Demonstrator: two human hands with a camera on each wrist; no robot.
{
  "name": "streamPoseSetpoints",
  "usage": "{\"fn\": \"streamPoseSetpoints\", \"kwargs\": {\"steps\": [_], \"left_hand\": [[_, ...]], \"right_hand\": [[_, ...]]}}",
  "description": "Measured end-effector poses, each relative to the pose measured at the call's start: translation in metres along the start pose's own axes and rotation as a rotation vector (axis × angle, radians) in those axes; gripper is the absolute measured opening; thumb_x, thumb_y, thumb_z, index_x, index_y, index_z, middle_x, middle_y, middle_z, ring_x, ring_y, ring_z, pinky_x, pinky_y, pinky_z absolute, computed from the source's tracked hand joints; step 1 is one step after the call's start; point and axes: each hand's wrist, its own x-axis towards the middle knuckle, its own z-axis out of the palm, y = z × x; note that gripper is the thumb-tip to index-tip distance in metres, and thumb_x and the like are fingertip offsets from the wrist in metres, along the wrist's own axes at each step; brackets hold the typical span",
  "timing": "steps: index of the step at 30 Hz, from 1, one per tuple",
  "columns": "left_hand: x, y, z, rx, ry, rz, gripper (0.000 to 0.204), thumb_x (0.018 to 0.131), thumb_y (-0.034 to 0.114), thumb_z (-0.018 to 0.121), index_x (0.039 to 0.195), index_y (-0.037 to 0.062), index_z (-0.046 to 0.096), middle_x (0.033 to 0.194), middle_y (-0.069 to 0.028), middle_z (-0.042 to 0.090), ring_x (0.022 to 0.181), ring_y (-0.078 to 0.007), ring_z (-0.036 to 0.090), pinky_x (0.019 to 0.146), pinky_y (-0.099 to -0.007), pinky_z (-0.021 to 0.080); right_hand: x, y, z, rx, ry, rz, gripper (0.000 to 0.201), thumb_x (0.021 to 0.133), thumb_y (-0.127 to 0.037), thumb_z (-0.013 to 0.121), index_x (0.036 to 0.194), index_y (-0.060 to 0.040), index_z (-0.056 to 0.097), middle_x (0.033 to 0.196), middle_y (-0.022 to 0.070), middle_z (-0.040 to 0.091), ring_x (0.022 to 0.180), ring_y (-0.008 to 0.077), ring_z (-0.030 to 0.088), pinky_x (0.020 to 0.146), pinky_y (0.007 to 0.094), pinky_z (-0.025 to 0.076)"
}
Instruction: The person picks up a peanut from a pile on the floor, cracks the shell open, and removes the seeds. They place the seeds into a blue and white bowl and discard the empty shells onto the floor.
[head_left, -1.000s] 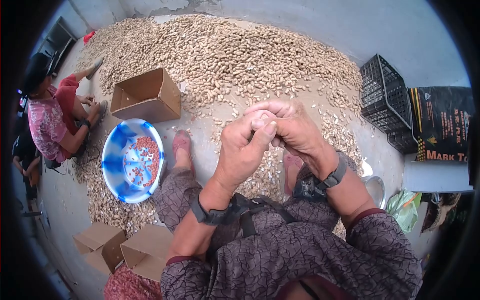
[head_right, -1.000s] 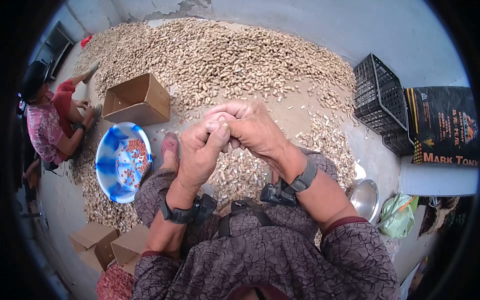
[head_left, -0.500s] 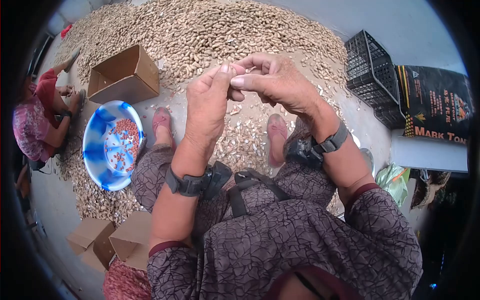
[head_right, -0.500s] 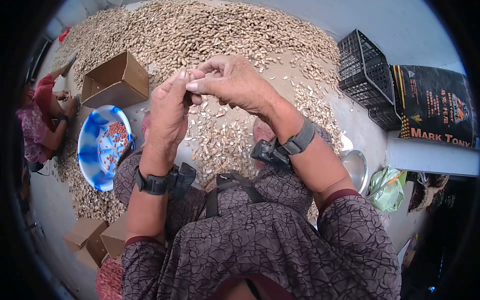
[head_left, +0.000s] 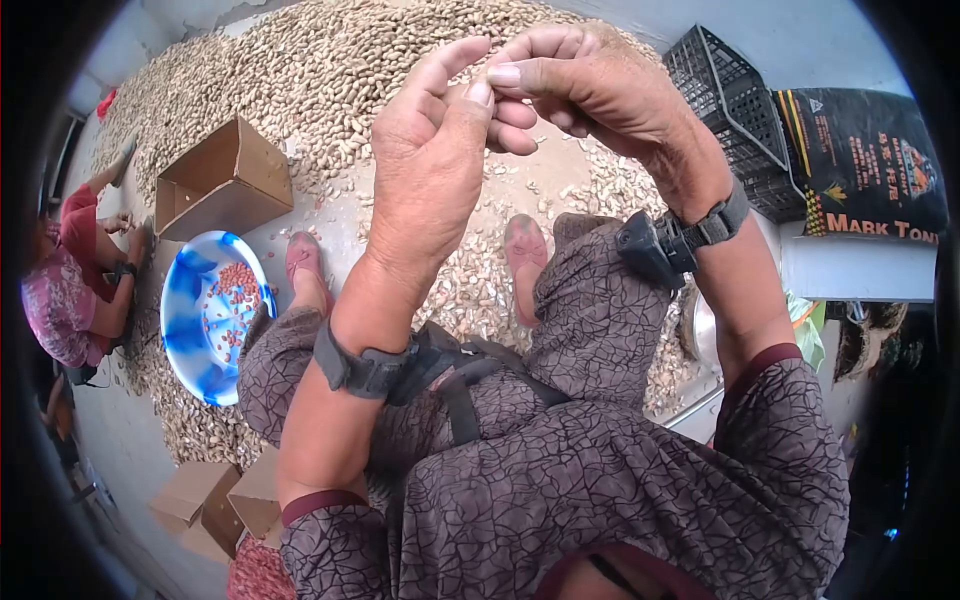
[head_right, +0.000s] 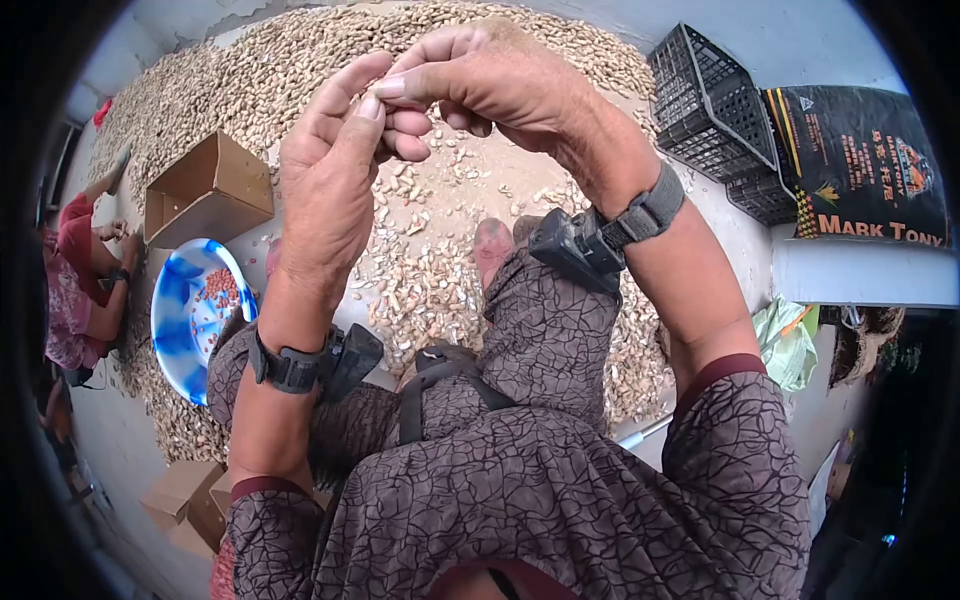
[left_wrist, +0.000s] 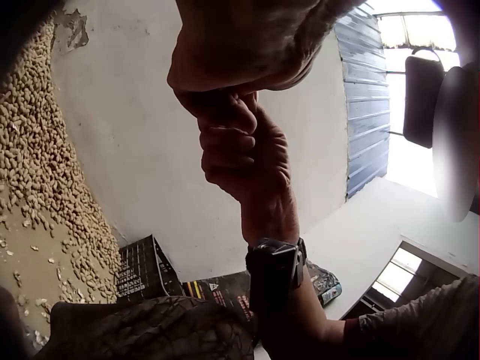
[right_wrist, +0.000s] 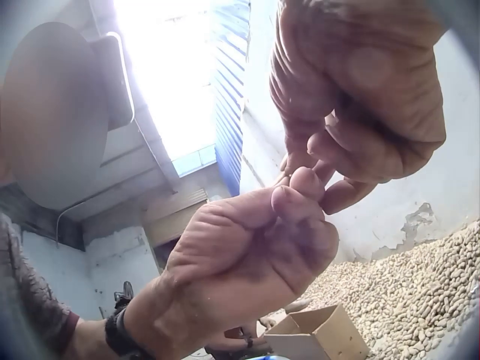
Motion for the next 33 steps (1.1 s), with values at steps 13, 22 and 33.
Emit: {"fn": "streamPoseSetpoints", "kwargs": {"steps": [13,22,33], "left_hand": [[0.000,-0.107,-0.014,0.101,0.158,-0.526,0.018,0.083,0.011,0.052,0.094,-0.0012,0.059,0.075,-0.0042,0.059,0.065,-0.0074,0.054,0.058,-0.0197,0.044],[0.003,-0.161,-0.020,0.227,0.206,-0.634,0.011,0.078,0.001,0.047,0.086,-0.0034,0.054,0.068,-0.0079,0.059,0.058,-0.0104,0.056,0.052,-0.0225,0.046],[0.009,-0.170,-0.054,0.643,-0.142,-0.781,0.020,0.086,0.012,0.046,0.086,-0.0043,0.058,0.068,-0.0049,0.057,0.059,-0.0094,0.055,0.056,-0.0220,0.045]], "right_hand": [[0.001,0.114,-0.044,0.120,-0.108,0.375,0.024,0.077,-0.025,0.062,0.087,-0.0038,0.060,0.067,0.0012,0.059,0.043,0.0001,0.041,0.036,0.0135,0.029],[-0.001,0.200,-0.043,0.510,-0.078,0.530,0.013,0.077,-0.014,0.061,0.080,-0.0018,0.059,0.059,-0.0015,0.055,0.043,0.0001,0.044,0.036,0.0129,0.030],[-0.010,0.310,-0.031,0.357,0.031,0.720,0.005,0.073,-0.007,0.059,0.075,-0.0032,0.057,0.062,-0.0024,0.054,0.047,0.0027,0.044,0.039,0.0159,0.032]]}}
